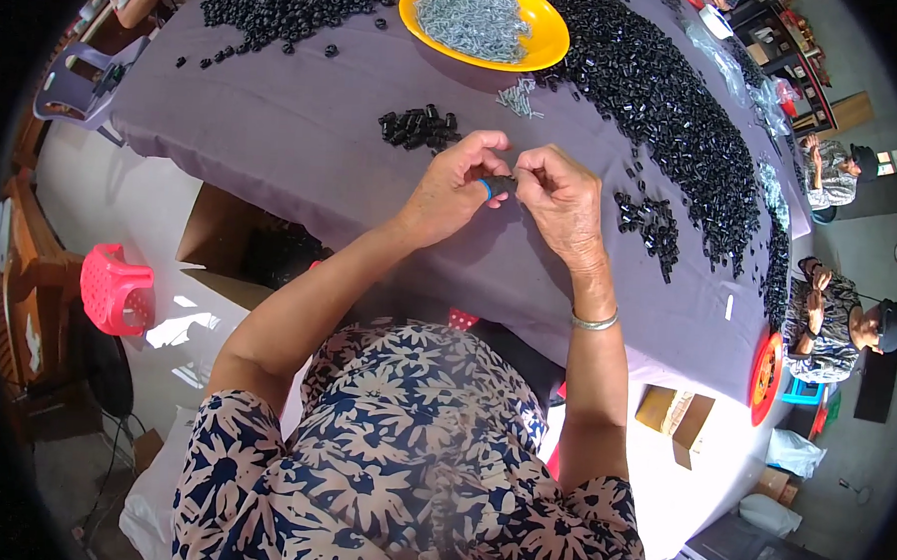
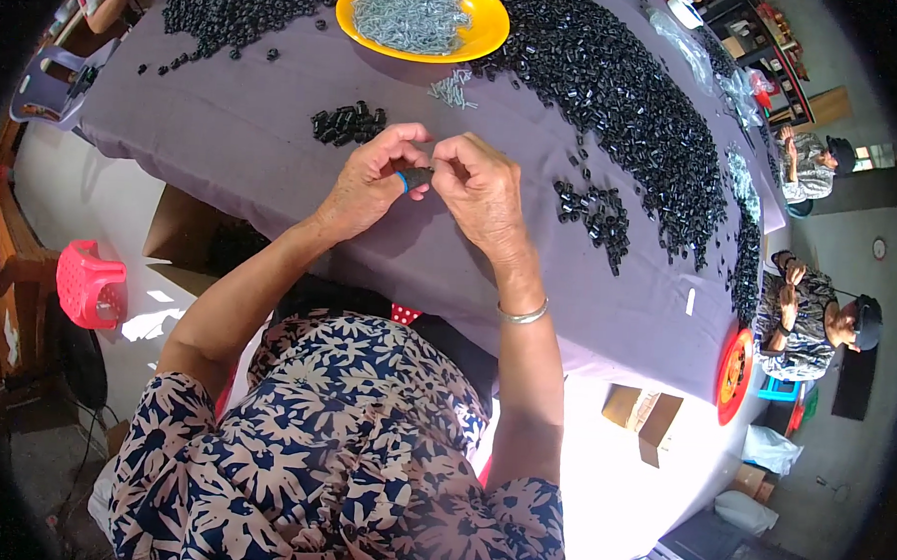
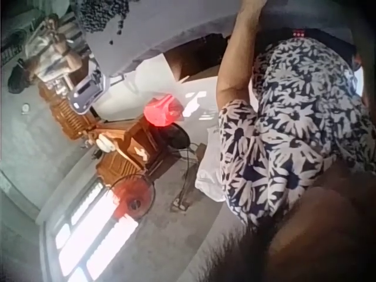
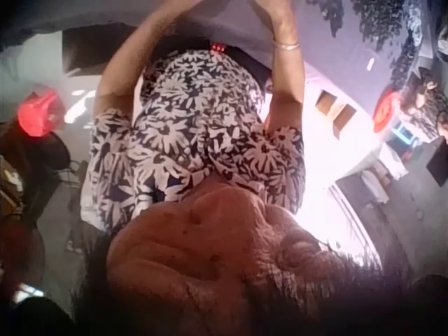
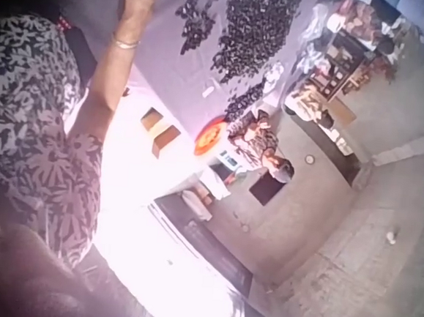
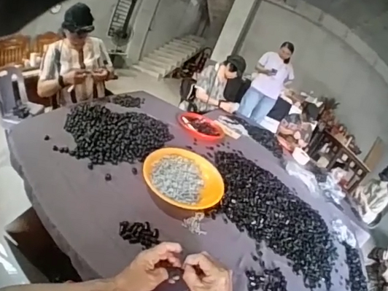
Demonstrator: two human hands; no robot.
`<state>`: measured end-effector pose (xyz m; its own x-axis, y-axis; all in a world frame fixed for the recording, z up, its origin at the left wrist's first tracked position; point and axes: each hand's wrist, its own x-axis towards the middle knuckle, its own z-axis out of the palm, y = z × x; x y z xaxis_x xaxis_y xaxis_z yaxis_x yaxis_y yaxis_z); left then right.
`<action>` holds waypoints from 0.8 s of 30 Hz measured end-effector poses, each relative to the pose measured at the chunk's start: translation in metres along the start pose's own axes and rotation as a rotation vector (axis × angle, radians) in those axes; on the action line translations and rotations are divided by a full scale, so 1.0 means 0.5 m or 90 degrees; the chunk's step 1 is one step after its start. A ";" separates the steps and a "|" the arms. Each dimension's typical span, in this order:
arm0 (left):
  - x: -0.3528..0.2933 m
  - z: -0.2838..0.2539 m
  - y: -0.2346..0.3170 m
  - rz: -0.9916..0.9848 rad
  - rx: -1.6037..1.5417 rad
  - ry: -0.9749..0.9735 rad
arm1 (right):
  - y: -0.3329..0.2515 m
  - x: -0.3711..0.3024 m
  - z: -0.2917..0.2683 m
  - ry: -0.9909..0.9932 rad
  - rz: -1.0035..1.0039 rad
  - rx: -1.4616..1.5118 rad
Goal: The person repeatedly assembles small plastic components by inserting metal screws into them by hand.
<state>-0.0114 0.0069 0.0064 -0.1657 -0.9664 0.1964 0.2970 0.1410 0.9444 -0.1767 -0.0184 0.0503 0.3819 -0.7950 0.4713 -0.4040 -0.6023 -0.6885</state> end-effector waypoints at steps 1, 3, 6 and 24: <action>0.000 0.001 0.002 0.000 -0.001 -0.003 | 0.000 0.001 -0.001 -0.009 -0.002 -0.001; 0.001 0.005 0.005 -0.006 0.026 -0.019 | -0.007 0.003 -0.007 -0.005 -0.018 -0.008; -0.002 0.011 0.000 0.015 -0.033 0.003 | -0.016 -0.007 0.004 0.017 0.000 0.035; -0.002 0.000 0.006 0.030 0.065 -0.010 | -0.021 -0.024 0.021 0.062 0.120 0.204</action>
<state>-0.0104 0.0086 0.0088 -0.1693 -0.9548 0.2444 0.2070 0.2080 0.9560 -0.1685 -0.0017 0.0460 0.2392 -0.9022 0.3589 -0.1734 -0.4034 -0.8985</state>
